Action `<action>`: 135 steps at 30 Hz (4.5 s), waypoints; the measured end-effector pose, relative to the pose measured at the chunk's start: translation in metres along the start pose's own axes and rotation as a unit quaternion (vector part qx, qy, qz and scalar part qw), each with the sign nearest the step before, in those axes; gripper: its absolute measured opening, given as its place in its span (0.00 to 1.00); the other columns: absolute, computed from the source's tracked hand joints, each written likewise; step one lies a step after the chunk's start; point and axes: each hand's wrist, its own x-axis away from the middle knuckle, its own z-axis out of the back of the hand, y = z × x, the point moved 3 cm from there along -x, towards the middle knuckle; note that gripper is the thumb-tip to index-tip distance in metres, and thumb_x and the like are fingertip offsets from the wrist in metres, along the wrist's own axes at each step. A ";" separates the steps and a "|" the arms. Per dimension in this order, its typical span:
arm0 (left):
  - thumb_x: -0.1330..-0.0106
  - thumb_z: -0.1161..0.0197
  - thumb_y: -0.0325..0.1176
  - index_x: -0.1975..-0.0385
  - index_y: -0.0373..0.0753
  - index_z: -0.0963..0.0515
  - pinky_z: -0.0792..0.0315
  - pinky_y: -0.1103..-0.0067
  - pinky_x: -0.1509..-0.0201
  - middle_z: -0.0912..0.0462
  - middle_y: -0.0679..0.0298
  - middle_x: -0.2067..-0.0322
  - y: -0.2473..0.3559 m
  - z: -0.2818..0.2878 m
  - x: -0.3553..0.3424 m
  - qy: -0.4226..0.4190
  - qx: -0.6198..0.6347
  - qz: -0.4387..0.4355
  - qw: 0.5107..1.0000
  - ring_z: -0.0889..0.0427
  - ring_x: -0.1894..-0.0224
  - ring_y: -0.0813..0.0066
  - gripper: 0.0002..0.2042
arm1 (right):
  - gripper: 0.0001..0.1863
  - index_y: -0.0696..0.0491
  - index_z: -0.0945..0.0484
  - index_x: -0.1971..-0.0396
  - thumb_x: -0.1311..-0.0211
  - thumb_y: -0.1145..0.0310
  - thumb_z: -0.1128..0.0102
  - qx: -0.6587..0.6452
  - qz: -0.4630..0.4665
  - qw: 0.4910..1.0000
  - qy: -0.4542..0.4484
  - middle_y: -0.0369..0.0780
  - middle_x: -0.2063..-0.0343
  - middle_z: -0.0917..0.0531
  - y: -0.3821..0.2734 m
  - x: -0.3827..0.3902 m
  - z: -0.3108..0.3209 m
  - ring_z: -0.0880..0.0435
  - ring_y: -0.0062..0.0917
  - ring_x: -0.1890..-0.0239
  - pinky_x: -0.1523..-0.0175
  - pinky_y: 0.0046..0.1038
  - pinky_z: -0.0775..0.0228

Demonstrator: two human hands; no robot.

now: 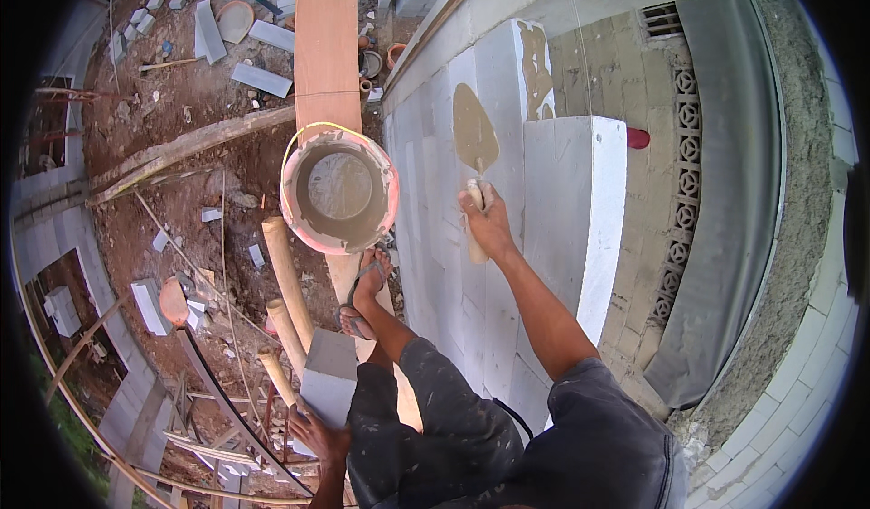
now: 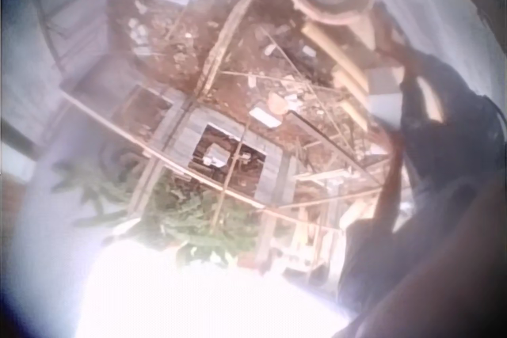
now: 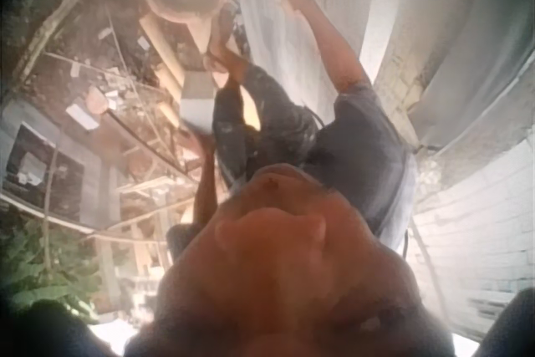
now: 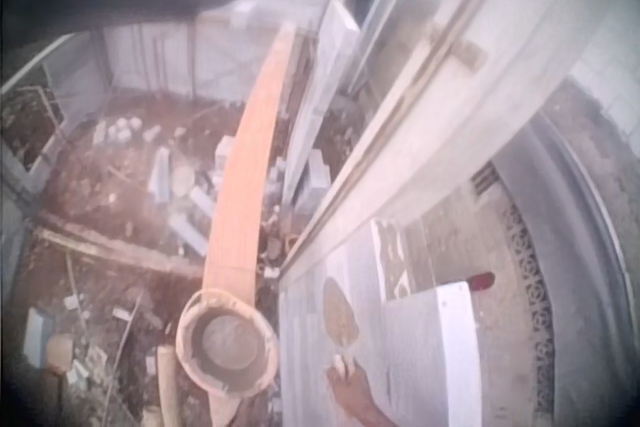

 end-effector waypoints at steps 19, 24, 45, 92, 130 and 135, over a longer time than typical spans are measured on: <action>0.68 0.26 0.31 0.32 0.36 0.48 0.44 0.52 0.40 0.37 0.44 0.45 -0.007 0.005 -0.005 -0.013 0.027 0.014 0.999 0.36 0.44 0.42 0.54 | 0.11 0.52 0.14 0.64 0.43 0.67 0.42 0.685 0.251 0.671 -0.128 0.45 0.56 0.15 0.058 -0.108 -0.250 0.15 0.33 0.53 0.51 0.32 0.21; 0.69 0.24 0.32 0.32 0.34 0.47 0.48 0.53 0.37 0.38 0.45 0.44 -0.017 -0.006 -0.004 -0.066 0.042 0.044 0.996 0.37 0.42 0.44 0.56 | 0.17 0.53 0.16 0.59 0.47 0.63 0.40 0.636 0.144 0.706 -0.276 0.45 0.57 0.15 0.077 -0.077 -0.264 0.15 0.35 0.51 0.49 0.34 0.23; 0.68 0.24 0.36 0.30 0.37 0.52 0.48 0.55 0.33 0.41 0.44 0.41 0.015 0.039 -0.111 0.032 0.075 0.030 0.996 0.41 0.38 0.44 0.59 | 0.16 0.56 0.20 0.64 0.55 0.65 0.38 0.288 0.209 0.896 -0.266 0.49 0.72 0.17 0.069 0.013 -0.114 0.18 0.45 0.66 0.58 0.40 0.26; 0.67 0.25 0.35 0.29 0.38 0.49 0.49 0.55 0.32 0.42 0.45 0.41 0.055 0.026 -0.183 0.092 0.073 -0.073 0.990 0.43 0.37 0.45 0.58 | 0.22 0.60 0.20 0.59 0.58 0.70 0.34 0.317 0.203 0.912 -0.163 0.47 0.67 0.18 0.075 0.044 -0.132 0.19 0.43 0.62 0.56 0.40 0.27; 0.74 0.25 0.32 0.29 0.37 0.50 0.40 0.60 0.35 0.40 0.47 0.43 0.061 0.015 -0.194 0.059 0.105 0.098 0.988 0.36 0.40 0.49 0.61 | 0.20 0.57 0.17 0.61 0.56 0.62 0.35 0.384 0.108 0.856 -0.329 0.49 0.66 0.15 0.085 -0.089 -0.151 0.16 0.44 0.60 0.54 0.39 0.24; 0.69 0.24 0.31 0.28 0.36 0.55 0.40 0.57 0.34 0.42 0.40 0.39 0.074 0.038 -0.203 0.047 0.233 0.187 0.953 0.35 0.39 0.42 0.61 | 0.19 0.58 0.18 0.60 0.52 0.63 0.36 0.240 0.112 0.928 -0.263 0.54 0.68 0.16 0.091 -0.040 -0.119 0.17 0.47 0.63 0.55 0.41 0.25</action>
